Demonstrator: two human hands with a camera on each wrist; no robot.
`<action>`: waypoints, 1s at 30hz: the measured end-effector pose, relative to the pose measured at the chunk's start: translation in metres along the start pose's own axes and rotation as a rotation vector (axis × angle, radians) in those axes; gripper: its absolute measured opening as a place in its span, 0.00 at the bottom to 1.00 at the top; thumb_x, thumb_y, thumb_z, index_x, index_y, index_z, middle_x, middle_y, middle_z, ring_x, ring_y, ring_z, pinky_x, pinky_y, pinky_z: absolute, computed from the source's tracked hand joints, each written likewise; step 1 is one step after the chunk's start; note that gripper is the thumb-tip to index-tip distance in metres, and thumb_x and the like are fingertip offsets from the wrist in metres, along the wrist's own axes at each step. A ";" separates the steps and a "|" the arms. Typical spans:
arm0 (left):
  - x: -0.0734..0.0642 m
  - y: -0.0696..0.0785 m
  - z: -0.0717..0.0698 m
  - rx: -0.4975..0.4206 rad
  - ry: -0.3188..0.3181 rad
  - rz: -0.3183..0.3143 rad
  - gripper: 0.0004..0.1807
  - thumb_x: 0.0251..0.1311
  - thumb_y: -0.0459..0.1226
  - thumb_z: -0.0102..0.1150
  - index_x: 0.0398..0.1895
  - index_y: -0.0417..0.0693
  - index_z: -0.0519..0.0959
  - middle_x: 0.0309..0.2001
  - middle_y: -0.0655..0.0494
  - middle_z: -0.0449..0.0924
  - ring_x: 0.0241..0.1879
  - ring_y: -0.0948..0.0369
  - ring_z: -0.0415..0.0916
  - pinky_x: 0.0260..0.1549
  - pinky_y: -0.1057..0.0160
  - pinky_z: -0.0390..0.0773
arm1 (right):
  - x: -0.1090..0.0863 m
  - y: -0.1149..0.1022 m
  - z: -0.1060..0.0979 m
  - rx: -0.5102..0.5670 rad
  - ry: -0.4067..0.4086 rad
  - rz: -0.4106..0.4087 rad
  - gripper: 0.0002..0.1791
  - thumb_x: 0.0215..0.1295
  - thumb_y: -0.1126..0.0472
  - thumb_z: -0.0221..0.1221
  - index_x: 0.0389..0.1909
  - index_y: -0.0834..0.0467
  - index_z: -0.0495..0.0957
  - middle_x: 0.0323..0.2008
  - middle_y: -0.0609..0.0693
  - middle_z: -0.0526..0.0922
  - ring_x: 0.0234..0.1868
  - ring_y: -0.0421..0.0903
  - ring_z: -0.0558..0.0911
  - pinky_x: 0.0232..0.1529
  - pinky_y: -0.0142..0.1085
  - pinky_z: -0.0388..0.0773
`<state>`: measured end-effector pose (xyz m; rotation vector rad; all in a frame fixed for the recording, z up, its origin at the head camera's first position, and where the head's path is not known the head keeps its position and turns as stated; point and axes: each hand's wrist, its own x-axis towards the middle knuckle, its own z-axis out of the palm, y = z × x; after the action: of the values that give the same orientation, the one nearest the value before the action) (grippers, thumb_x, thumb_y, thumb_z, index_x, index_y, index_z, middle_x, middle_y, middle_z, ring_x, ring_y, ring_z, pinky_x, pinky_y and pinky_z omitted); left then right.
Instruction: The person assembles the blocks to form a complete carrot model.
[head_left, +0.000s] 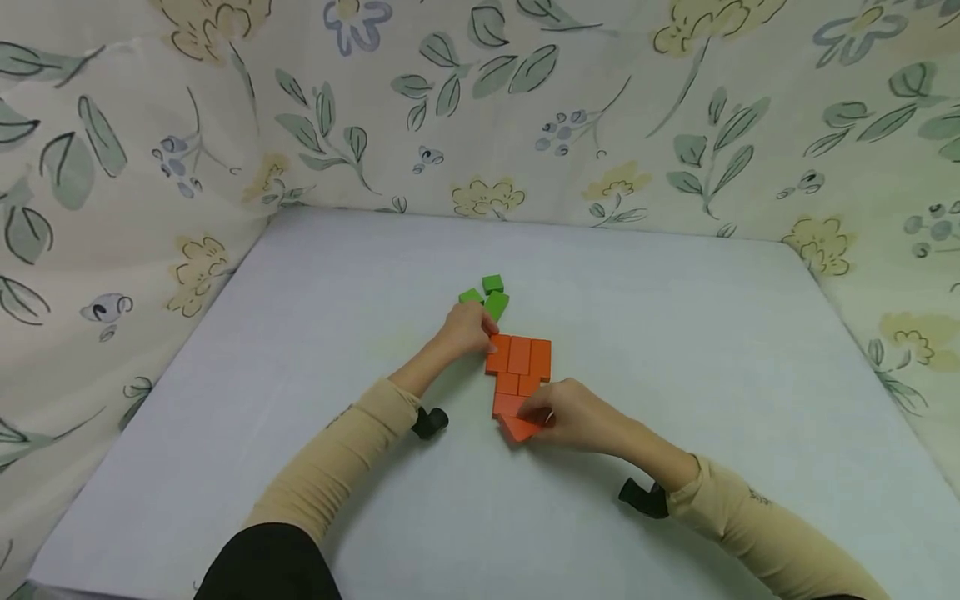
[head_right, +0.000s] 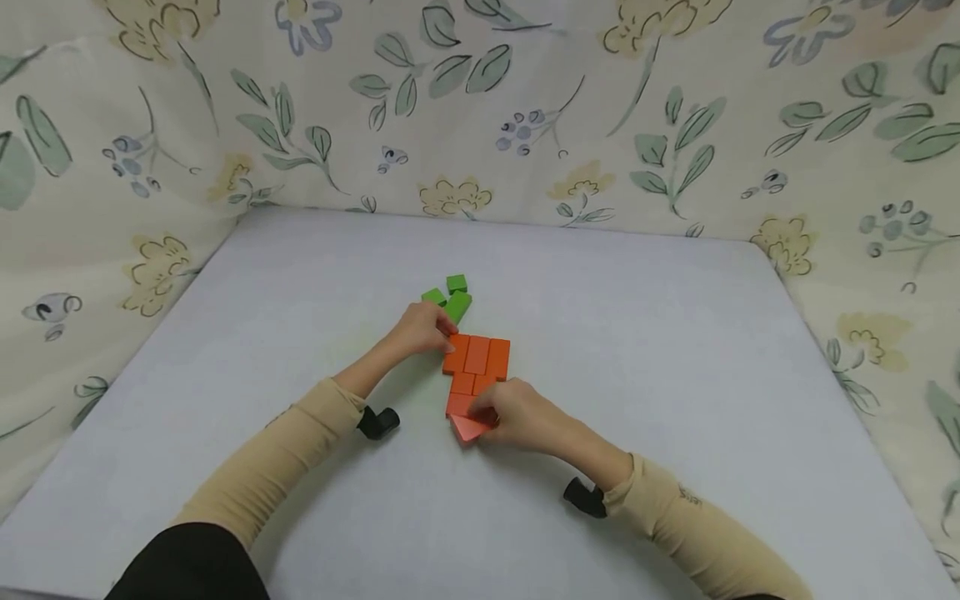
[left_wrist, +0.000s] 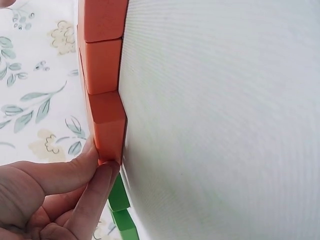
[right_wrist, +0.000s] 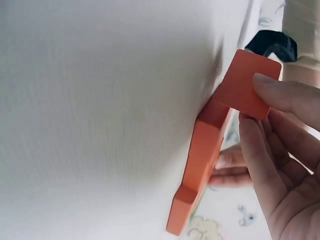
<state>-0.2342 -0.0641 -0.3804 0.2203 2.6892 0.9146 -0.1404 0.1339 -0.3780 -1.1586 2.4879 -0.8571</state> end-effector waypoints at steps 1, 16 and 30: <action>0.000 0.000 0.000 0.002 0.002 0.003 0.16 0.51 0.29 0.72 0.45 0.37 0.85 0.45 0.46 0.84 0.49 0.51 0.77 0.47 0.59 0.78 | 0.001 -0.001 0.001 -0.009 -0.010 0.001 0.12 0.51 0.73 0.69 0.38 0.64 0.85 0.33 0.48 0.85 0.33 0.40 0.80 0.35 0.29 0.79; 0.004 -0.003 0.001 0.014 0.005 0.001 0.16 0.50 0.30 0.73 0.44 0.38 0.85 0.44 0.46 0.84 0.47 0.52 0.77 0.46 0.59 0.78 | 0.010 -0.003 0.002 -0.106 -0.033 -0.021 0.12 0.49 0.74 0.68 0.37 0.64 0.86 0.31 0.48 0.86 0.30 0.40 0.80 0.35 0.30 0.78; 0.004 -0.004 -0.001 0.001 -0.003 -0.005 0.16 0.50 0.30 0.73 0.44 0.38 0.85 0.44 0.46 0.84 0.46 0.53 0.77 0.46 0.60 0.77 | 0.014 -0.001 0.000 -0.133 -0.028 -0.008 0.12 0.50 0.74 0.68 0.38 0.63 0.86 0.33 0.48 0.86 0.34 0.42 0.81 0.37 0.32 0.79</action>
<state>-0.2383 -0.0667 -0.3831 0.2155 2.6862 0.9106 -0.1491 0.1230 -0.3773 -1.2151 2.5519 -0.6816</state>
